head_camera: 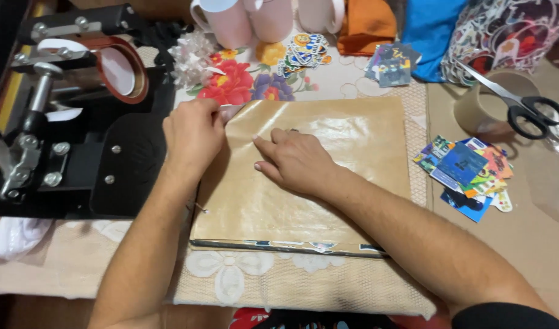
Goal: Peeling the backing off various colorful stickers and applying them to a brown board to create a collage.
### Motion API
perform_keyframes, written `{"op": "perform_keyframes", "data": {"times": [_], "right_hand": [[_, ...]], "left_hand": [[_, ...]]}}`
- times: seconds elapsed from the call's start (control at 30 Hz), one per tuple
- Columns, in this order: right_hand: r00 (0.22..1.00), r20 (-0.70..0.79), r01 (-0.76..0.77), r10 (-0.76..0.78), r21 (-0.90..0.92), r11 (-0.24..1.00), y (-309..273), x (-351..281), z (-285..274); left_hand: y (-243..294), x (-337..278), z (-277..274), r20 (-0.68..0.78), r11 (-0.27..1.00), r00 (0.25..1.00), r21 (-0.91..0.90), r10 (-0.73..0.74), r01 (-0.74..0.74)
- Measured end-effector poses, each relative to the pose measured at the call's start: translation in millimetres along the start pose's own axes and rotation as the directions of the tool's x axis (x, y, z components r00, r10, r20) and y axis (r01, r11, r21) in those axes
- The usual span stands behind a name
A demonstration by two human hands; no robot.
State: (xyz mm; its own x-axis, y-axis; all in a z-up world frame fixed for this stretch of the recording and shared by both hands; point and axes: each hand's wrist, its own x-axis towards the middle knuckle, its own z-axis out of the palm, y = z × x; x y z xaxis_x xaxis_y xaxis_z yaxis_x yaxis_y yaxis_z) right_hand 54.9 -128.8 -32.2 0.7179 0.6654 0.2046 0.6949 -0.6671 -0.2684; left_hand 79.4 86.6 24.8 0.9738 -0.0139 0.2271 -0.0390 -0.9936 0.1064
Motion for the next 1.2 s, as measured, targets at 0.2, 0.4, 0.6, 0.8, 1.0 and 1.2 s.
{"op": "perform_keyframes", "data": {"times": [0.2,0.4,0.6,0.8,1.0,1.2], "right_hand": [[0.997,-0.079,-0.014,0.016,0.024,1.0,-1,4,13],[0.996,-0.086,-0.029,0.03,0.017,0.999,2,3,19],[0.992,-0.126,-0.004,0.002,-0.011,1.0,2,4,24],[0.996,-0.082,0.022,-0.018,0.054,0.998,2,0,10],[0.984,-0.005,-0.17,0.18,0.313,0.935,0,1,-15],[0.916,0.022,-0.207,0.401,0.881,0.425,44,13,-25]], "left_hand": [[11,6,-21,0.153,0.991,0.979,0.028,-0.137,0.134],[6,7,-17,0.127,0.989,0.982,-0.035,-0.142,0.147],[2,7,-13,0.097,0.986,0.986,-0.079,-0.137,0.145],[-61,29,-11,-0.3,0.966,0.953,-0.233,0.035,-0.108],[9,-10,-25,0.208,0.205,0.972,-0.952,-0.112,0.228],[36,-37,15,0.389,0.086,0.92,-0.919,0.039,0.385]]}}
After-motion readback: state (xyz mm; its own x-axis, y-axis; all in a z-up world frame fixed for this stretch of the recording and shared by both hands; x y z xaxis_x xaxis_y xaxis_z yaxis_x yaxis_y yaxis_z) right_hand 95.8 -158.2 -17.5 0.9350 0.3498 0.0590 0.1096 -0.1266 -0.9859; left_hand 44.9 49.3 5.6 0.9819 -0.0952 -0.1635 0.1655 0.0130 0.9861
